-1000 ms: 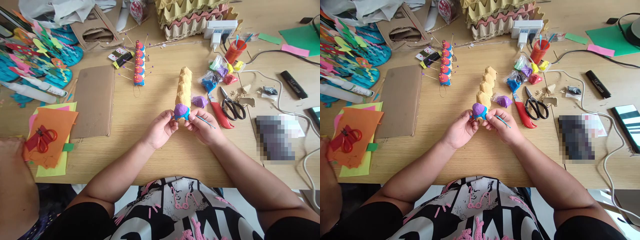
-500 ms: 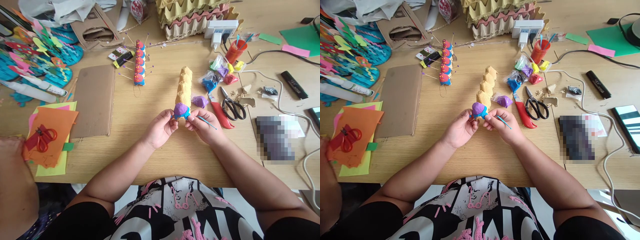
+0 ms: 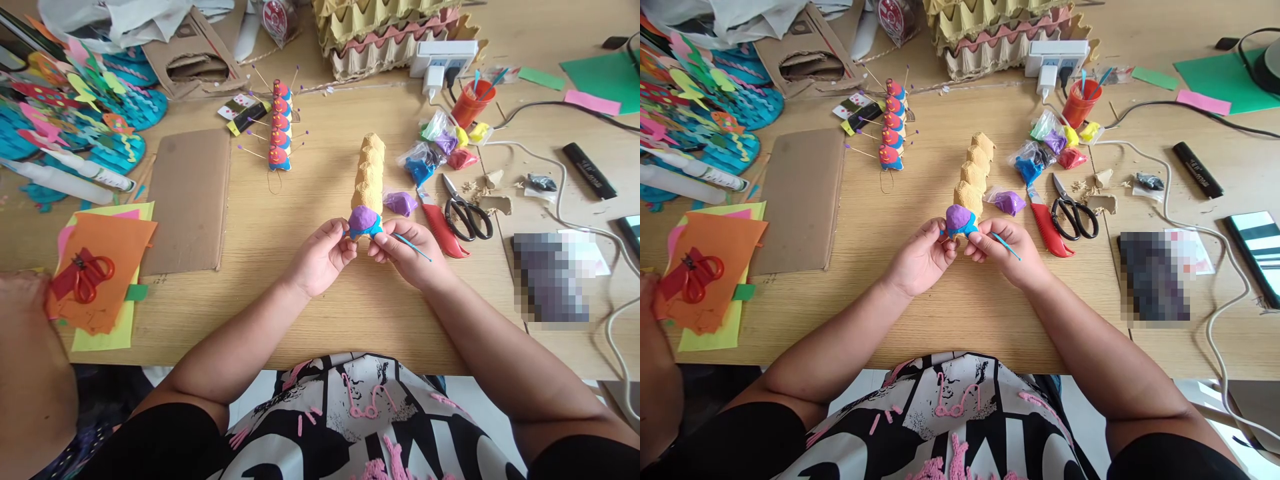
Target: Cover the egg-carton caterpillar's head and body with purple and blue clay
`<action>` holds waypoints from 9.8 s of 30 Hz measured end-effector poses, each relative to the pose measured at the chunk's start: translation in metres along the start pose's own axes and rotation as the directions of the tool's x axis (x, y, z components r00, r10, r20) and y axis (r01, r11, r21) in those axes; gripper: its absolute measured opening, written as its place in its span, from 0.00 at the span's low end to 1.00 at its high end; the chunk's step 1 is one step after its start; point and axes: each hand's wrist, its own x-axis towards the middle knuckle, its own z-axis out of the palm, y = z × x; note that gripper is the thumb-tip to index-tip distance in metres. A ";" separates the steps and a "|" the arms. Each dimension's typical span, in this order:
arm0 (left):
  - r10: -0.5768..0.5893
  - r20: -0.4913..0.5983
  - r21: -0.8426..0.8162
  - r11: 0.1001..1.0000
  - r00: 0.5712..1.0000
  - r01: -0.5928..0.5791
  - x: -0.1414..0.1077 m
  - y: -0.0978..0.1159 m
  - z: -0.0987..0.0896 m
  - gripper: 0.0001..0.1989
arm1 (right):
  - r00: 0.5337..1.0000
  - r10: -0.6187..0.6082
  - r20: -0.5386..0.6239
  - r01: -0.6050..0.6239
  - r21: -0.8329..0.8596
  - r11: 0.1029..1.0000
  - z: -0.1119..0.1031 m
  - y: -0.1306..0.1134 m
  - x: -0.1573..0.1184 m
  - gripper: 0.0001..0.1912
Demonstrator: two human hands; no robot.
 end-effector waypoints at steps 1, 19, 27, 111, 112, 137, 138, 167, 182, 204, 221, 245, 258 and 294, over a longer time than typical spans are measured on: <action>-0.001 -0.001 0.005 1.000 1.000 0.001 0.000 0.000 0.000 0.11 | 1.000 0.011 0.000 -0.011 0.002 1.000 0.000 -0.001 0.000 0.18; 0.005 0.055 0.045 0.999 0.998 -0.007 -0.003 -0.003 0.002 0.13 | 0.998 0.065 -0.004 -0.064 0.031 0.997 -0.001 -0.004 0.001 0.21; 0.009 0.075 0.035 0.999 0.997 -0.012 -0.003 -0.003 0.003 0.13 | 0.997 0.069 -0.027 -0.068 0.036 0.997 -0.001 -0.001 0.002 0.21; 0.042 0.076 -0.039 0.998 0.996 -0.040 -0.007 0.000 0.009 0.11 | 0.983 -0.160 0.094 0.168 -0.082 0.982 -0.017 -0.011 0.000 0.17; 0.038 0.068 -0.041 0.999 0.997 -0.036 -0.007 0.000 0.009 0.11 | 0.985 -0.155 0.077 0.163 -0.099 0.982 -0.017 -0.012 0.000 0.17; 0.020 0.031 -0.065 0.998 0.999 -0.018 -0.008 -0.004 0.008 0.11 | 0.976 -0.216 -0.008 0.213 -0.126 0.969 -0.007 -0.005 0.000 0.20; 0.018 0.034 -0.068 0.998 0.999 -0.016 -0.008 -0.004 0.008 0.11 | 0.978 -0.208 -0.016 0.204 -0.134 0.970 -0.006 -0.006 0.000 0.21; 0.113 0.118 -0.044 0.993 0.987 -0.109 -0.011 -0.010 0.011 0.11 | 0.873 -0.483 -0.076 0.411 -0.419 0.810 0.007 0.000 -0.013 0.16; 0.127 0.056 -0.087 0.989 0.990 -0.121 -0.014 -0.016 0.017 0.09 | 0.855 -0.510 -0.090 0.447 -0.371 0.814 0.017 0.003 -0.016 0.14; 0.113 0.016 -0.059 0.992 0.993 -0.112 -0.015 -0.012 0.017 0.10 | 0.840 -0.525 -0.139 0.484 -0.248 0.839 0.012 0.010 -0.012 0.15; 0.099 -0.008 -0.032 0.995 0.995 -0.100 -0.013 -0.011 0.016 0.13 | 0.856 -0.408 -0.316 0.378 -0.153 0.913 0.009 0.005 -0.006 0.15; 0.154 0.001 0.002 0.988 0.988 -0.154 -0.011 -0.008 0.012 0.14 | 0.993 0.112 -0.033 -0.098 0.286 0.953 0.025 0.012 -0.013 0.19; 0.172 -0.011 0.034 0.985 0.985 -0.171 -0.010 -0.008 0.012 0.22 | 0.993 0.114 -0.022 -0.097 0.376 0.922 0.025 0.015 -0.008 0.20; 0.060 0.080 0.133 0.989 0.995 -0.070 -0.006 -0.004 0.007 0.22 | 0.988 0.146 0.043 -0.149 0.488 0.860 0.021 0.018 -0.006 0.14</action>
